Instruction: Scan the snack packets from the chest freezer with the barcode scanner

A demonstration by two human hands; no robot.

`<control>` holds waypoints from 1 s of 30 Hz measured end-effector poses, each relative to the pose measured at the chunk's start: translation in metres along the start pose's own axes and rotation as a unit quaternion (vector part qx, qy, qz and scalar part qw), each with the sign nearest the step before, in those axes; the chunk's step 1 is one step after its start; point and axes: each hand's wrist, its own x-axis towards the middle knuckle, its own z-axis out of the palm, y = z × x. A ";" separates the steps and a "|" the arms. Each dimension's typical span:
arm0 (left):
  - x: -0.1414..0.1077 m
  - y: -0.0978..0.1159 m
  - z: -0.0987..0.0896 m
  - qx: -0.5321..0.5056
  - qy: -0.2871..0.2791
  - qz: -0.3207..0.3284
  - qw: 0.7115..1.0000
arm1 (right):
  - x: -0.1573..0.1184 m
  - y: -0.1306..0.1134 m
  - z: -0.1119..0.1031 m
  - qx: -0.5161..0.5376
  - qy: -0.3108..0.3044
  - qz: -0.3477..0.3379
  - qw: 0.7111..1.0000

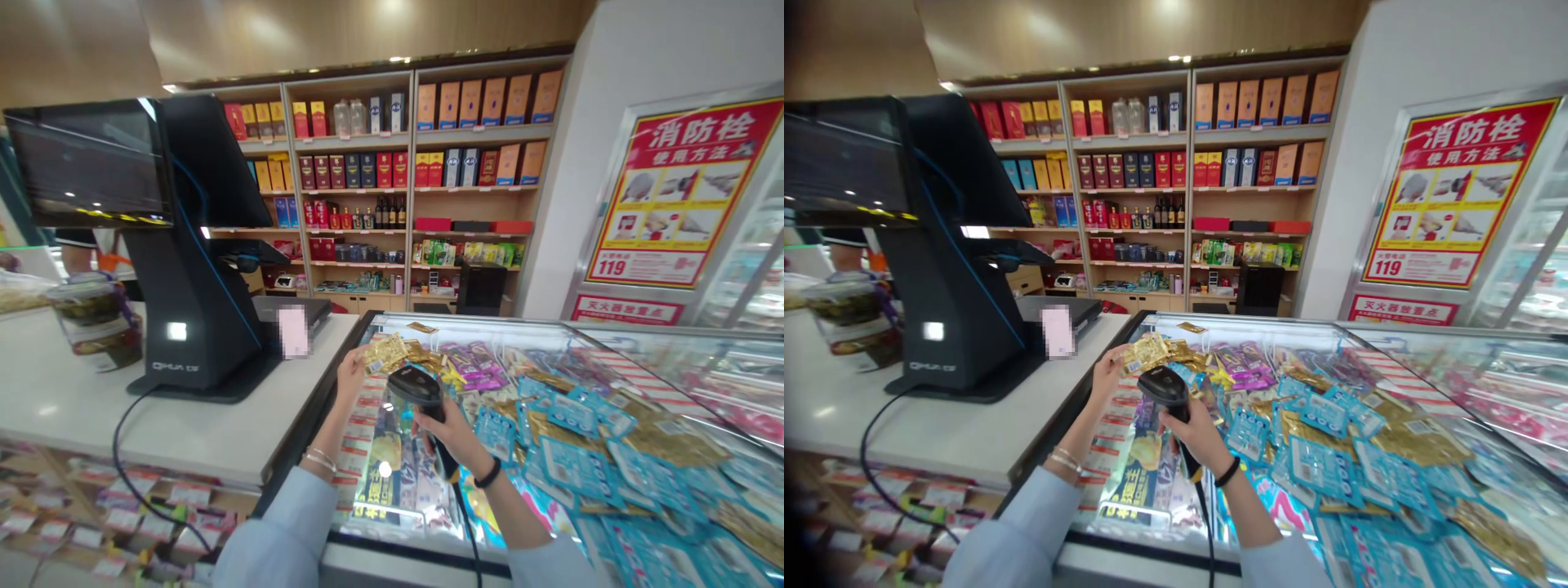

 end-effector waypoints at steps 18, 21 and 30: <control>0.002 0.019 0.000 0.005 0.025 -0.014 1.000 | -0.007 -0.017 0.002 -0.075 -0.019 0.018 0.997; 0.003 0.017 0.001 0.000 0.016 -0.020 1.000 | -0.008 -0.015 0.003 -0.069 -0.022 0.023 0.997; 0.006 -0.002 -0.002 0.031 -0.006 -0.028 0.999 | -0.005 -0.018 0.004 -0.019 -0.015 0.028 0.999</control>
